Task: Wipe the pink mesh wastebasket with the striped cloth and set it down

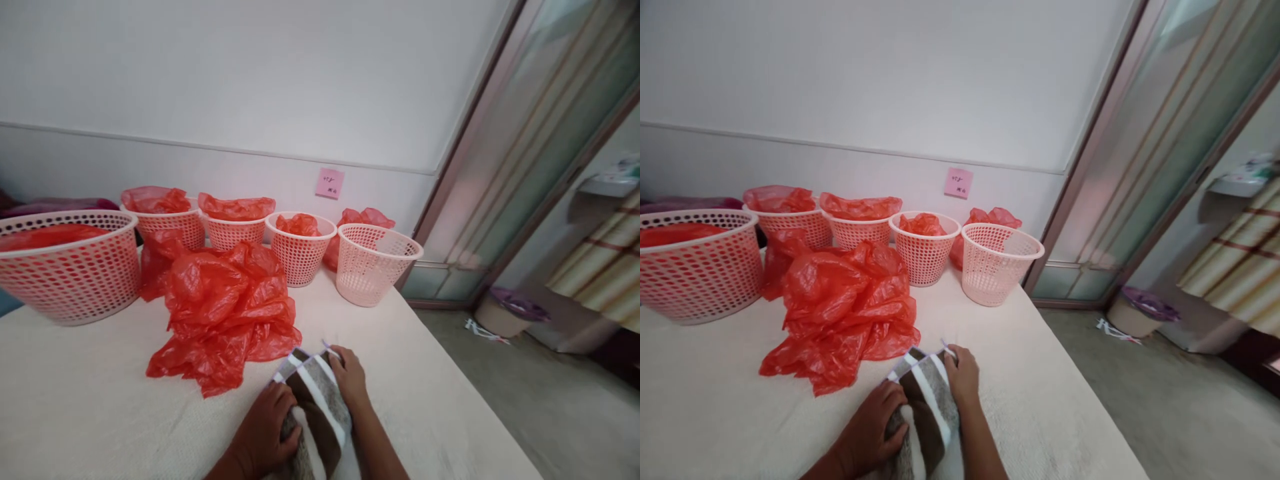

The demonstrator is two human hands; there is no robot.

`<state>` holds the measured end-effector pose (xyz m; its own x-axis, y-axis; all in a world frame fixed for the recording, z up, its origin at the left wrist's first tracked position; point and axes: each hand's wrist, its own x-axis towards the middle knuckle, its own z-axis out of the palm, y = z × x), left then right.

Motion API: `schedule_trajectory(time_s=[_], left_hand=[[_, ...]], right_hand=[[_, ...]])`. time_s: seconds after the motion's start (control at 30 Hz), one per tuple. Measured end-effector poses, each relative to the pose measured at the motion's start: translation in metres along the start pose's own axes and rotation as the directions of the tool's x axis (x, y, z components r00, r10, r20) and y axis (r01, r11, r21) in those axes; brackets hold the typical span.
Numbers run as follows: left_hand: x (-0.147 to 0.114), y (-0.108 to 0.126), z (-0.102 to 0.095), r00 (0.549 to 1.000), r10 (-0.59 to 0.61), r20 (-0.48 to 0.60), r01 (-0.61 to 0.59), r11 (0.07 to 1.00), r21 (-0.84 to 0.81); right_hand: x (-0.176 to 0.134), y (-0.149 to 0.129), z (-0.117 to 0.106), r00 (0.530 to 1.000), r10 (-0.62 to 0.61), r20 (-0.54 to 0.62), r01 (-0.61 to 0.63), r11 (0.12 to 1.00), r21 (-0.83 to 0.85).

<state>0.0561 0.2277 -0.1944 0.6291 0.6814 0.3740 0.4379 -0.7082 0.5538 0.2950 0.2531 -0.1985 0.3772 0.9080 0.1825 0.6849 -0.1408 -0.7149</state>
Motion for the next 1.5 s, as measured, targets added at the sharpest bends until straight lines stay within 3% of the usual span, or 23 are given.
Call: schedule_trajectory(time_s=[0.17,0.3,0.4,0.53,0.7,0.87,1.0,1.07,1.17,1.27,1.33,1.5], left_hand=[[0.002,-0.001,-0.001,0.996,-0.030,-0.084,0.026,0.999,-0.045],[-0.001,-0.011,-0.003,0.968,-0.134,-0.212,0.111,0.987,-0.118],[-0.006,-0.021,-0.004,0.889,-0.307,-0.340,0.247,0.946,-0.209],[-0.002,-0.018,0.001,0.715,-0.574,-0.398,0.423,0.809,-0.408],[0.021,-0.005,0.003,0.650,-0.722,-0.237,0.431,0.607,-0.667],[0.033,-0.002,-0.014,0.559,-0.828,-0.039,0.411,0.317,-0.855],[0.034,0.013,-0.031,0.569,-0.800,0.192,0.354,0.027,-0.935],[0.035,0.022,-0.039,0.576,-0.760,0.301,0.354,-0.100,-0.930],[0.036,0.032,-0.051,0.586,-0.661,0.468,0.361,-0.303,-0.882],[0.036,0.035,-0.057,0.592,-0.557,0.582,0.357,-0.465,-0.810],[0.036,0.033,-0.058,0.599,-0.574,0.558,0.376,-0.414,-0.829],[0.035,0.014,-0.059,0.614,-0.729,0.303,0.306,-0.135,-0.942]], right_hand=[[-0.040,-0.039,0.009,0.997,0.059,0.040,-0.065,0.983,0.170],[-0.059,-0.062,0.011,0.995,0.071,0.076,-0.087,0.971,0.223],[-0.061,-0.069,0.012,0.990,0.074,0.120,-0.103,0.961,0.256],[-0.052,-0.076,0.013,0.974,0.062,0.218,-0.137,0.927,0.350],[-0.033,-0.093,0.015,0.960,0.016,0.281,-0.177,0.811,0.558],[-0.021,-0.095,0.013,0.945,0.088,0.316,-0.303,0.600,0.740],[-0.021,-0.089,0.015,0.920,0.104,0.377,-0.391,0.188,0.901],[-0.020,-0.088,0.017,0.914,0.128,0.386,-0.392,0.031,0.919],[-0.018,-0.092,0.017,0.894,0.187,0.408,-0.396,-0.102,0.913],[-0.016,-0.098,0.015,0.890,0.190,0.414,-0.391,-0.151,0.908],[-0.016,-0.101,0.014,0.904,0.168,0.394,-0.376,-0.128,0.918],[-0.016,-0.101,0.016,0.931,0.122,0.343,-0.344,-0.017,0.939]])
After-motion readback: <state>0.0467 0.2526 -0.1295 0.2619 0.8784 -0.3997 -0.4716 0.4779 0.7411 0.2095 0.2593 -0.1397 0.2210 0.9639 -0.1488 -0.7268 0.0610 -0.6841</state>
